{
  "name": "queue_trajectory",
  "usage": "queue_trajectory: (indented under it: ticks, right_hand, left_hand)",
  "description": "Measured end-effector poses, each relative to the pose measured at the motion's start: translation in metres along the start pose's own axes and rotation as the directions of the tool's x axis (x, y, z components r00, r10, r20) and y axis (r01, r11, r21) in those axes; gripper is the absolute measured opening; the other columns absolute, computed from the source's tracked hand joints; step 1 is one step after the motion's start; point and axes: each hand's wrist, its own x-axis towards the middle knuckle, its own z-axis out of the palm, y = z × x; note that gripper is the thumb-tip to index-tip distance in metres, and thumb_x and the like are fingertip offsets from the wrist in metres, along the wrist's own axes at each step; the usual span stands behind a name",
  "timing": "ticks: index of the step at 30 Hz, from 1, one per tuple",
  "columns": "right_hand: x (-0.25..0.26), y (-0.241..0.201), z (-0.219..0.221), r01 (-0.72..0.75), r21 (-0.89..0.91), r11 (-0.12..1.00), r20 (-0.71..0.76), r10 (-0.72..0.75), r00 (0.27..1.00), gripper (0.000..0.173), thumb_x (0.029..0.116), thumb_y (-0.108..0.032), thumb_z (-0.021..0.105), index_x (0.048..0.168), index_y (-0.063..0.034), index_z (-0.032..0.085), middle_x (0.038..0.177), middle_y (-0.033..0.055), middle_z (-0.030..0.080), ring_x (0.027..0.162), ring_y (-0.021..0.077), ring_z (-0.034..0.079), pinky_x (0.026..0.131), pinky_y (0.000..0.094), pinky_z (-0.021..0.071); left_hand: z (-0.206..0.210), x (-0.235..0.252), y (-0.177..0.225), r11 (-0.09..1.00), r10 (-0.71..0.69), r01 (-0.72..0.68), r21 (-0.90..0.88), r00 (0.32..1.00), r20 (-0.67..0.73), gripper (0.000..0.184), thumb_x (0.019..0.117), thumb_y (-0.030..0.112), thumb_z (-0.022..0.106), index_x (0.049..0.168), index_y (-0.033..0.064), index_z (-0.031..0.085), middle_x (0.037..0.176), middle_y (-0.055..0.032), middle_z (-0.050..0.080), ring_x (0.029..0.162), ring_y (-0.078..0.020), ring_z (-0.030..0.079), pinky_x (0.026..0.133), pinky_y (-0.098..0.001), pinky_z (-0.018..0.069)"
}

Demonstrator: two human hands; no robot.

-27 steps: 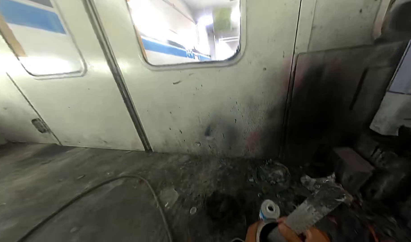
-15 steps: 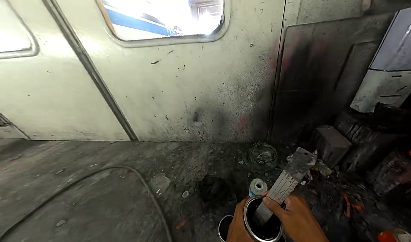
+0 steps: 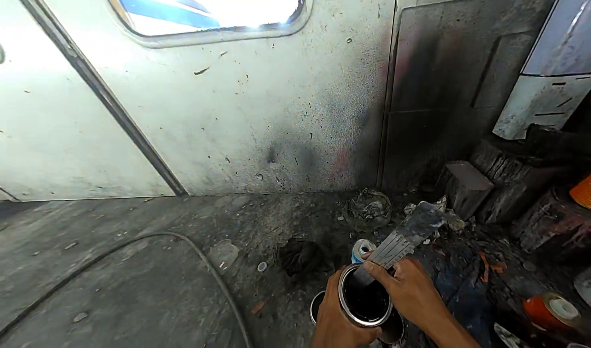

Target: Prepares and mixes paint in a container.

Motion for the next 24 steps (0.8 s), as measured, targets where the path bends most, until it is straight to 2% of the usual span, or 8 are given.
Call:
queue_trajectory:
  ticks: [4, 8, 11, 13, 16, 19, 22, 24]
  right_hand:
    - [-0.003, -0.014, -0.010, 0.054, -0.321, 0.946, -0.004, -0.058, 0.998, 0.042, 0.1006, -0.051, 0.050, 0.107, -0.0191, 0.077, 0.096, 0.0042, 0.071, 0.093, 0.0222, 0.070, 0.079, 0.0485, 0.0563]
    - [0.001, -0.011, -0.010, -0.126, -0.115, 0.985, 0.111, 0.139, 0.984, 0.037, 0.0975, -0.052, 0.056, 0.105, -0.0199, 0.074, 0.091, -0.0009, 0.071, 0.091, 0.0145, 0.069, 0.082, 0.0430, 0.0543]
    - [0.001, 0.002, 0.001, -0.065, 0.034, 0.997, 0.051, 0.063, 0.997, 0.036, 0.0972, -0.054, 0.059, 0.115, -0.0272, 0.076, 0.106, -0.0083, 0.075, 0.104, 0.0038, 0.068, 0.093, 0.0346, 0.0552]
    - [0.001, 0.006, 0.003, 0.021, -0.066, 0.998, -0.009, -0.021, 1.000, 0.040, 0.0987, -0.058, 0.054, 0.117, -0.0292, 0.076, 0.111, -0.0069, 0.074, 0.107, 0.0075, 0.068, 0.094, 0.0393, 0.0562]
    - [-0.003, -0.002, -0.005, 0.023, -0.272, 0.962, -0.021, -0.030, 0.999, 0.042, 0.1006, -0.053, 0.049, 0.110, -0.0218, 0.077, 0.099, 0.0018, 0.072, 0.096, 0.0192, 0.070, 0.082, 0.0468, 0.0563]
    - [-0.002, -0.004, -0.006, -0.093, -0.149, 0.984, 0.054, 0.102, 0.993, 0.040, 0.0977, -0.053, 0.053, 0.104, -0.0197, 0.075, 0.090, -0.0004, 0.070, 0.090, 0.0156, 0.068, 0.080, 0.0439, 0.0544]
    - [-0.001, 0.006, 0.003, -0.087, 0.082, 0.993, 0.046, 0.084, 0.995, 0.032, 0.0962, -0.051, 0.063, 0.112, -0.0269, 0.076, 0.102, -0.0098, 0.075, 0.099, 0.0022, 0.069, 0.091, 0.0324, 0.0564]
    - [-0.001, 0.011, 0.005, -0.003, 0.031, 1.000, -0.003, 0.003, 1.000, 0.038, 0.0975, -0.056, 0.059, 0.117, -0.0284, 0.076, 0.112, -0.0093, 0.075, 0.108, 0.0040, 0.068, 0.096, 0.0360, 0.0559]
  left_hand:
    - [-0.001, 0.001, 0.000, 0.999, -0.029, 0.029, 0.014, 1.000, 0.011, 0.132, 0.0458, 0.045, 0.101, 0.153, 0.0000, 0.037, 0.149, -0.0158, 0.050, 0.134, -0.0176, 0.054, 0.111, -0.0364, 0.0480]
    - [0.000, 0.002, -0.006, 0.999, -0.031, 0.031, 0.021, 0.999, 0.012, 0.133, 0.0456, 0.046, 0.100, 0.153, 0.0013, 0.036, 0.148, -0.0139, 0.052, 0.133, -0.0158, 0.054, 0.111, -0.0345, 0.0484]
    - [0.001, 0.002, -0.010, 0.999, -0.009, 0.009, 0.037, 1.000, -0.002, 0.133, 0.0460, 0.050, 0.100, 0.153, 0.0012, 0.036, 0.148, -0.0147, 0.052, 0.133, -0.0163, 0.054, 0.111, -0.0358, 0.0491]
    - [0.001, 0.003, -0.011, 0.999, 0.000, 0.001, 0.040, 1.000, -0.010, 0.134, 0.0457, 0.049, 0.100, 0.153, 0.0011, 0.036, 0.149, -0.0146, 0.052, 0.134, -0.0163, 0.054, 0.111, -0.0357, 0.0485]
    - [0.001, 0.004, -0.010, 0.999, -0.016, 0.017, 0.050, 1.000, -0.015, 0.134, 0.0445, 0.047, 0.100, 0.153, 0.0014, 0.036, 0.149, -0.0141, 0.051, 0.134, -0.0160, 0.053, 0.112, -0.0346, 0.0475]
    - [0.002, 0.005, -0.011, 0.999, -0.008, 0.008, 0.054, 1.000, -0.013, 0.134, 0.0452, 0.048, 0.100, 0.153, 0.0007, 0.036, 0.148, -0.0142, 0.052, 0.134, -0.0158, 0.054, 0.112, -0.0341, 0.0475]
    - [0.002, 0.005, -0.010, 0.999, -0.031, 0.031, 0.045, 1.000, -0.008, 0.133, 0.0456, 0.046, 0.101, 0.153, 0.0020, 0.036, 0.148, -0.0138, 0.052, 0.134, -0.0161, 0.054, 0.111, -0.0361, 0.0487]
    - [0.003, 0.004, -0.009, 0.998, -0.041, 0.041, 0.055, 0.999, -0.003, 0.134, 0.0453, 0.046, 0.101, 0.154, 0.0018, 0.035, 0.149, -0.0143, 0.051, 0.134, -0.0172, 0.054, 0.111, -0.0372, 0.0489]
